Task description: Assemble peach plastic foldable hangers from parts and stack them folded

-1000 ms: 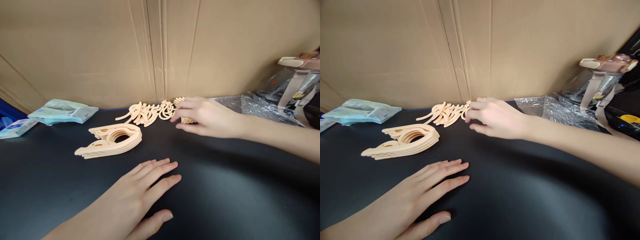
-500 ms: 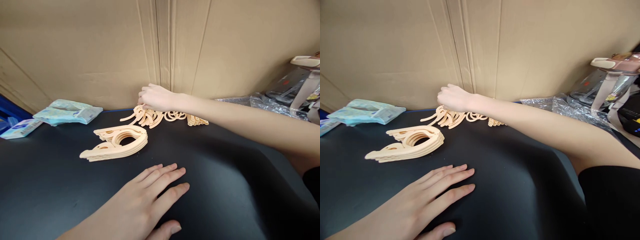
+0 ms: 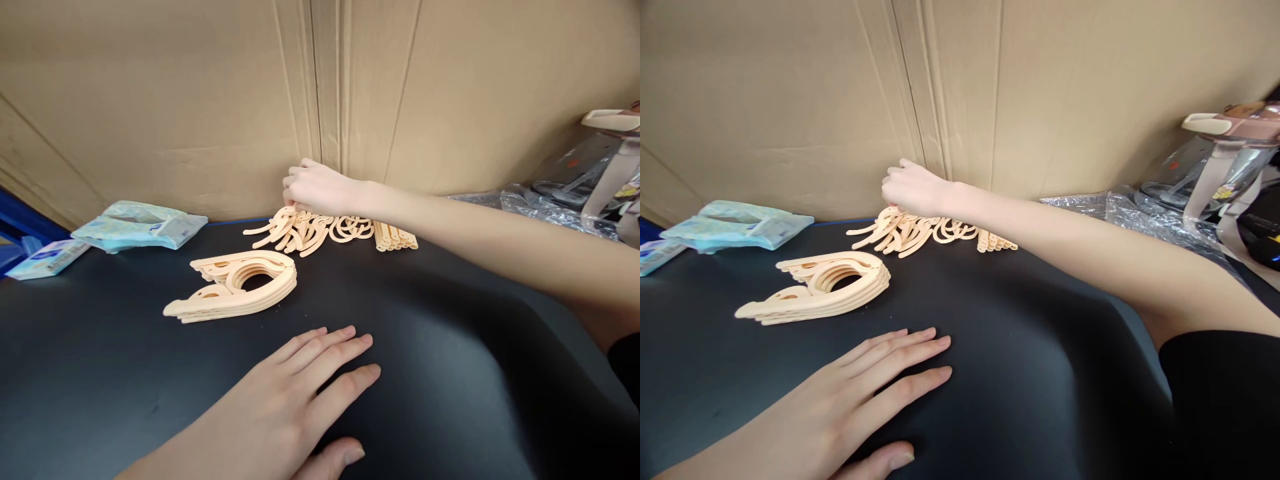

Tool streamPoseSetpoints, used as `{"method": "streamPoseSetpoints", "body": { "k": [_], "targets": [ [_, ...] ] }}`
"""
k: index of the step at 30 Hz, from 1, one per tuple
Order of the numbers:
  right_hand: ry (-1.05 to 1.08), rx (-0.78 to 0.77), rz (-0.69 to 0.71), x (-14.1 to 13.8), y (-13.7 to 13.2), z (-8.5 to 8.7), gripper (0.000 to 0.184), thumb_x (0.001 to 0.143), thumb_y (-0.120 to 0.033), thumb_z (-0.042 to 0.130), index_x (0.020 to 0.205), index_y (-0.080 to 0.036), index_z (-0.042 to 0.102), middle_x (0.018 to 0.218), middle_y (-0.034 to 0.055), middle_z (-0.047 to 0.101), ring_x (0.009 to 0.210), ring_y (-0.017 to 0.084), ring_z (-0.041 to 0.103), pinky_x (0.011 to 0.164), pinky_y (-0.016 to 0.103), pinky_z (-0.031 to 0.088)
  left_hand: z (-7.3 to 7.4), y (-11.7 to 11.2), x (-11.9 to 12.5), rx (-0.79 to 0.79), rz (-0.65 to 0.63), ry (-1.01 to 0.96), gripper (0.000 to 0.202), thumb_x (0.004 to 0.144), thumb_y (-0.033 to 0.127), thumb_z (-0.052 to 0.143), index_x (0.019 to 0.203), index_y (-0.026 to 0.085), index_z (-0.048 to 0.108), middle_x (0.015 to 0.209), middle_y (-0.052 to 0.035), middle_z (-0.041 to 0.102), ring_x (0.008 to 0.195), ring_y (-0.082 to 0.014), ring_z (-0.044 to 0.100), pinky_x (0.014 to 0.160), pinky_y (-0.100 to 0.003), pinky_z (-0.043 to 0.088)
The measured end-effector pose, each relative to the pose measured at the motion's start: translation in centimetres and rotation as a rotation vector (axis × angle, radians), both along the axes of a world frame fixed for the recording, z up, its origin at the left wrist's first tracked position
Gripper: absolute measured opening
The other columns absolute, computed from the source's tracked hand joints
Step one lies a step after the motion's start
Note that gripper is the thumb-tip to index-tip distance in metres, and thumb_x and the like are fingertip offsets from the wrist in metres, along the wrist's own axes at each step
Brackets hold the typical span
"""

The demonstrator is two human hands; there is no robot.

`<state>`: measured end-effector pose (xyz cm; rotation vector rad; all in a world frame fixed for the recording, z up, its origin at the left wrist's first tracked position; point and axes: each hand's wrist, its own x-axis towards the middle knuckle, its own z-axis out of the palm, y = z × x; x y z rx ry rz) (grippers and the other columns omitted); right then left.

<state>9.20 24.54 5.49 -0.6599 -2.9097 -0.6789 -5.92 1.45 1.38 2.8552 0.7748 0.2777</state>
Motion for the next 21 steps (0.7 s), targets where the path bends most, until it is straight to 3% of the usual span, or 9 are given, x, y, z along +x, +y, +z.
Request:
{"method": "streamPoseSetpoints", "body": {
  "k": [8, 14, 18, 21],
  "targets": [
    [0.155, -0.049, -0.017, 5.8, -0.6, 1.5, 0.023, 0.098, -0.019, 0.049, 0.095, -0.013, 0.071, 0.096, 0.0063, 0.068, 0.102, 0.026, 0.059, 0.089, 0.042, 0.038, 0.1, 0.2, 0.3, 0.072, -0.008, 0.053, 0.046, 0.097, 0.037, 0.058, 0.140, 0.021, 0.057, 0.152, -0.0047, 0.053, 0.138, -0.0249, 0.053, 0.115, -0.038, 0.045],
    [0.109, -0.306, 0.117, 9.9, -5.3, 0.9, 0.011, 0.096, -0.020, 0.061, 0.098, -0.022, 0.071, 0.100, 0.0013, 0.072, 0.100, 0.020, 0.060, 0.085, 0.036, 0.037, -0.3, -0.1, 0.4, 0.201, 0.003, -0.070, 0.040, 0.093, 0.016, 0.053, 0.130, 0.022, 0.064, 0.144, -0.0037, 0.062, 0.140, -0.0225, 0.051, 0.116, -0.034, 0.044],
    [0.056, -0.483, 0.150, 10.4, -8.9, -0.1, 0.012, 0.098, -0.019, 0.059, 0.096, -0.019, 0.072, 0.098, 0.0024, 0.071, 0.096, 0.018, 0.061, 0.088, 0.035, 0.039, -0.6, 0.2, 0.8, 0.215, 0.020, -0.081, 0.044, 0.092, 0.014, 0.053, 0.135, 0.021, 0.061, 0.149, -0.0054, 0.057, 0.143, -0.0231, 0.047, 0.117, -0.035, 0.043],
    [0.043, -0.545, 0.148, 10.2, -10.5, -0.6, 0.013, 0.098, -0.017, 0.059, 0.098, -0.017, 0.073, 0.099, 0.0037, 0.071, 0.096, 0.018, 0.061, 0.092, 0.035, 0.039, -0.5, 0.3, 0.8, 0.211, -0.018, -0.063, 0.042, 0.096, 0.015, 0.048, 0.137, 0.019, 0.059, 0.144, -0.0054, 0.062, 0.137, -0.0205, 0.054, 0.115, -0.034, 0.044]
  ]
}}
